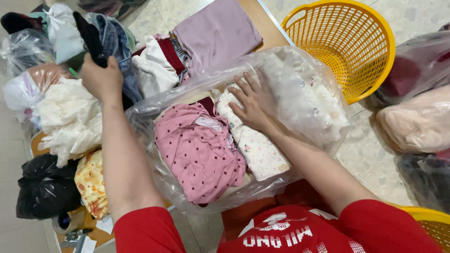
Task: The person places folded clothes into a large clear plastic bag on a table, including pink polka-dot fabric, black pants, white shorts, and patterned fabric. The person then ties the bag closed.
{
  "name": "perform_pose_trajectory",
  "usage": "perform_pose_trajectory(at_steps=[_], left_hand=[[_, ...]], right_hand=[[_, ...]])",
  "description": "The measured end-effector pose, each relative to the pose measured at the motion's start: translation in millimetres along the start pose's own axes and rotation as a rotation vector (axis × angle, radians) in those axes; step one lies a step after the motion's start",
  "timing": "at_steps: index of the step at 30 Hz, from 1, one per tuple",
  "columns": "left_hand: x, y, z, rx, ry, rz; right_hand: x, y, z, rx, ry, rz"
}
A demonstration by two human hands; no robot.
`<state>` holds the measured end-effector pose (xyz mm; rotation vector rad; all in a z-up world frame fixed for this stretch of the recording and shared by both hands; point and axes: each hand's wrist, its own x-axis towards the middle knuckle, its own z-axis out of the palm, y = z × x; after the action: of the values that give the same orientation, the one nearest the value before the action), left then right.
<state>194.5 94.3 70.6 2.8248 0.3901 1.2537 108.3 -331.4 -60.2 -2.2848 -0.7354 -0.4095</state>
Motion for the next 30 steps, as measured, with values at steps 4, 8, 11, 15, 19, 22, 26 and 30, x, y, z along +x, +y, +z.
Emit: perform_pose_trajectory(at_steps=[4,8,11,15,19,22,26,30], left_hand=[[10,9,-62,-0.141,-0.036,0.061],[6,43,-145,-0.419,-0.084,0.225],[-24,79,-203,-0.368,-0.160,0.310],[-88,118,-262,-0.372,-0.310,0.537],[-157,151,-279,-0.359,-0.692,0.625],[-202,166,-271,-0.474,-0.870,0.538],[-242,143,-268,-0.684,-0.877,0.461],[-266,111,-249,-0.846,-0.506,-0.062]], right_hand=[[6,-9,2,0.159,0.105,-0.053],[5,-34,-18,0.366,-0.090,-0.065],[8,-73,-25,0.937,-0.231,0.094],[27,-95,-34,2.072,-0.461,0.880],[12,-88,-46,2.219,-0.326,0.840],[-3,-78,-41,1.962,-0.338,1.005],[-16,-67,-22,1.753,-0.414,1.074],[-15,-57,-9,1.754,-0.430,1.093]])
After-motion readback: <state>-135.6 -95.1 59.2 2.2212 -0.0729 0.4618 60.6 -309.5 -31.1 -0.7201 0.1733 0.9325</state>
